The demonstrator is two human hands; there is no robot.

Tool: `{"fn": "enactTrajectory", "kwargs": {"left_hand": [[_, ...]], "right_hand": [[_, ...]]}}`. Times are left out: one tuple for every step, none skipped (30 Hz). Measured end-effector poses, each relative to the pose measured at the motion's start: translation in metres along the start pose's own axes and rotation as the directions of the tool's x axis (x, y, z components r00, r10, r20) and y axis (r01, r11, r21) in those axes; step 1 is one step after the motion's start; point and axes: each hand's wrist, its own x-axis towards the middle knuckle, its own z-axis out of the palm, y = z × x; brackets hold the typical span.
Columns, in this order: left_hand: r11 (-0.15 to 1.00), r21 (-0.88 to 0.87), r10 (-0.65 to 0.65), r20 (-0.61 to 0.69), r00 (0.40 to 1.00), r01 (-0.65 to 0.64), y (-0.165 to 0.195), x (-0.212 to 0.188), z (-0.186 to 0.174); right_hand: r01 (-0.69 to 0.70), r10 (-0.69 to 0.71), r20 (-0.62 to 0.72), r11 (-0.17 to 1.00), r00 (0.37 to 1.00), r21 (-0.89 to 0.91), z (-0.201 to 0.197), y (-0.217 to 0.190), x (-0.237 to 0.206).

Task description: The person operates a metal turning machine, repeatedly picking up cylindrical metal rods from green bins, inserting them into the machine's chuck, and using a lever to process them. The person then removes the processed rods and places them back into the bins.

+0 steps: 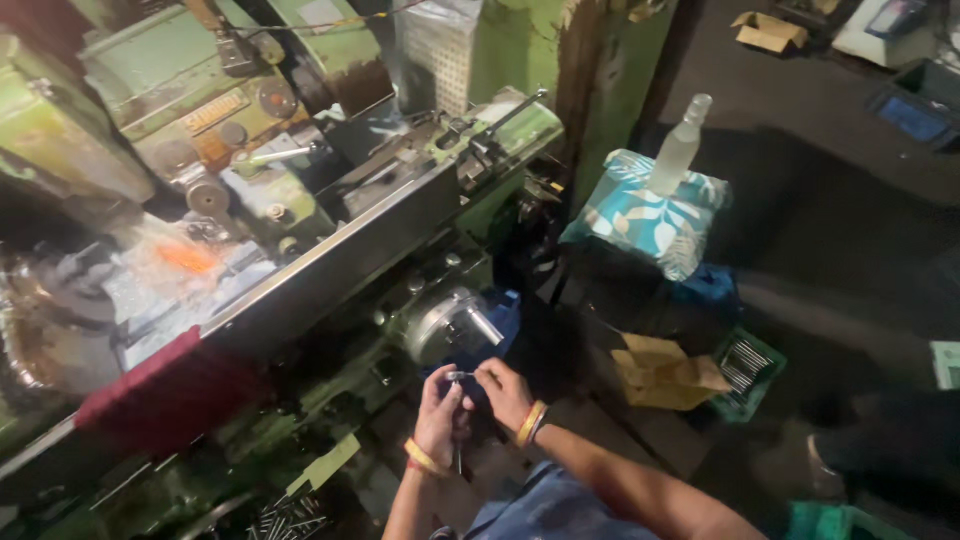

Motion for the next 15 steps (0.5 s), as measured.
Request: {"fn": "enactTrajectory", "kwargs": {"left_hand": [[0.998, -0.053, -0.025, 0.013, 1.0, 0.025, 0.0, 0.002, 0.001], [0.993, -0.104, -0.047, 0.031, 0.998, 0.05, 0.001, 0.005, 0.002], [0.992, -0.116, -0.043, 0.031, 0.999, 0.046, 0.001, 0.007, 0.005], [0.991, -0.126, -0.042, 0.029, 0.999, 0.045, 0.002, 0.008, 0.007], [0.99, -0.135, -0.043, 0.023, 0.999, 0.046, 0.003, 0.009, 0.009], [0.995, -0.097, -0.022, 0.012, 1.0, 0.023, 0.003, 0.008, 0.013], [0.998, -0.061, 0.003, 0.0, 1.0, -0.003, 0.004, 0.008, 0.017], [0.999, -0.025, 0.031, -0.012, 0.999, -0.031, 0.004, 0.007, 0.022], [0.992, 0.036, 0.123, -0.01, 0.992, -0.122, 0.004, 0.005, 0.027], [0.972, 0.096, 0.215, -0.004, 0.977, -0.213, 0.004, 0.002, 0.033], [0.94, 0.156, 0.305, 0.007, 0.952, -0.302, 0.004, -0.001, 0.038], [0.777, 0.393, 0.536, -0.004, 0.844, -0.491, 0.004, -0.004, 0.043], [0.524, 0.6, 0.729, 0.05, 0.683, -0.604, 0.005, -0.008, 0.046], [0.213, 0.752, 0.856, 0.163, 0.49, -0.623, 0.007, -0.012, 0.049], [0.042, 0.802, 0.858, 0.277, 0.433, -0.596, 0.011, -0.015, 0.048]], "right_hand": [[0.138, -0.138, 0.017, 0.974, 0.99, -0.178, -0.009, -0.006, 0.004], [0.272, -0.269, 0.057, 0.897, 0.961, -0.349, -0.017, -0.012, 0.007], [0.39, -0.386, 0.117, 0.771, 0.915, -0.504, -0.024, -0.017, 0.01], [0.381, -0.381, 0.107, 0.778, 0.919, -0.5, -0.028, -0.021, 0.012], [0.37, -0.372, 0.097, 0.787, 0.923, -0.494, -0.029, -0.025, 0.012], [0.36, -0.365, 0.089, 0.796, 0.927, -0.486, -0.029, -0.027, 0.012], [0.211, -0.228, 0.004, 0.894, 0.974, -0.395, -0.026, -0.028, 0.011], [0.056, -0.077, -0.062, 0.957, 0.995, -0.285, -0.021, -0.028, 0.009], [-0.1, 0.083, -0.107, 0.982, 0.991, -0.162, -0.016, -0.027, 0.007], [-0.184, 0.181, -0.086, 0.983, 0.98, -0.026, -0.011, -0.026, 0.005], [-0.268, 0.274, -0.052, 0.957, 0.96, 0.109, -0.007, -0.023, 0.004], [-0.346, 0.358, -0.006, 0.907, 0.934, 0.238, -0.006, -0.021, 0.003], [-0.496, 0.492, 0.113, 0.786, 0.863, 0.369, -0.006, -0.018, 0.002], [-0.63, 0.591, 0.25, 0.619, 0.767, 0.469, -0.007, -0.016, 0.001], [-0.741, 0.649, 0.398, 0.416, 0.648, 0.528, -0.01, -0.013, 0.001]]}}
